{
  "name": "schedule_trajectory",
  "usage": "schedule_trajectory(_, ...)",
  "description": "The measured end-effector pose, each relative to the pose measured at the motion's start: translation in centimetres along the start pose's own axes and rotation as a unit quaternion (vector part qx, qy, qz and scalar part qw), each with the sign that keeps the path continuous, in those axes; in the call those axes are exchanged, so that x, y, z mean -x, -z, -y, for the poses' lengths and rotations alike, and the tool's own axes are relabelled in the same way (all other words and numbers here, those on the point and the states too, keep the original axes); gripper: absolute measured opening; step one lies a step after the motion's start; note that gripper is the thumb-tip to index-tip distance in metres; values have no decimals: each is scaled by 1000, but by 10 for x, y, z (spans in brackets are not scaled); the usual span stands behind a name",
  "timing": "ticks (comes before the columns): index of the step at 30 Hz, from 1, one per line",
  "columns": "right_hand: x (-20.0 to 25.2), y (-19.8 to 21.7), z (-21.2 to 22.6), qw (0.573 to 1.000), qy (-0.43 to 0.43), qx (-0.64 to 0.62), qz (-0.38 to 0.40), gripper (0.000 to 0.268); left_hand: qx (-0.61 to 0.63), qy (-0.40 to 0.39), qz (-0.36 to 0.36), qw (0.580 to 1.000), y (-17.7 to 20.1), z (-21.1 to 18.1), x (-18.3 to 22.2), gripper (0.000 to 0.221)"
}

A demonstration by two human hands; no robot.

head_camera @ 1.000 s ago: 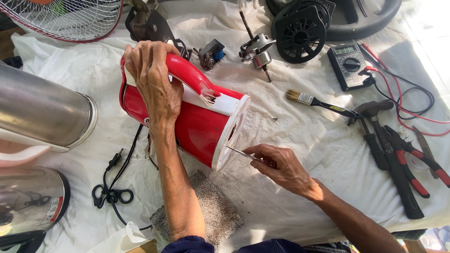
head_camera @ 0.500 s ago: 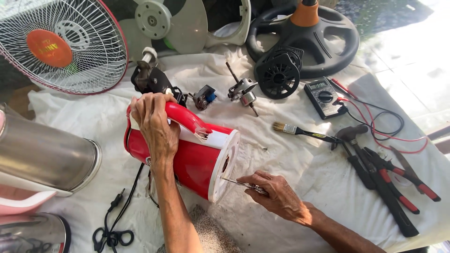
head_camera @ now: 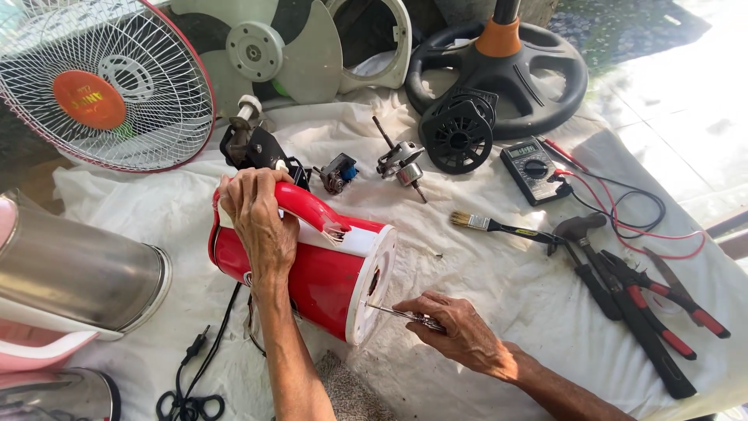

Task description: The person picks up a red electric kettle and uses a screwdriver to unscrew the base plate. They continue to loosen the screws to disassemble the bottom of the kettle.

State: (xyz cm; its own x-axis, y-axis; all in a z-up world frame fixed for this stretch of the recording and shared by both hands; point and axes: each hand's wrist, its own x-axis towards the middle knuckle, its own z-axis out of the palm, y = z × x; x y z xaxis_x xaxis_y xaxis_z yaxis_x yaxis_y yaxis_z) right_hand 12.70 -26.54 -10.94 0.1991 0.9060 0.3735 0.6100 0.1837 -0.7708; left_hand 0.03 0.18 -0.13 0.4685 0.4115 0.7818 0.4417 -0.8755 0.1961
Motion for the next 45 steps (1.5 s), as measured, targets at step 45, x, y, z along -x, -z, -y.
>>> schedule_trajectory(45,0,-1,3,994,-97,-50,-12,21,38,18,-17,999,-13,15,4,44)
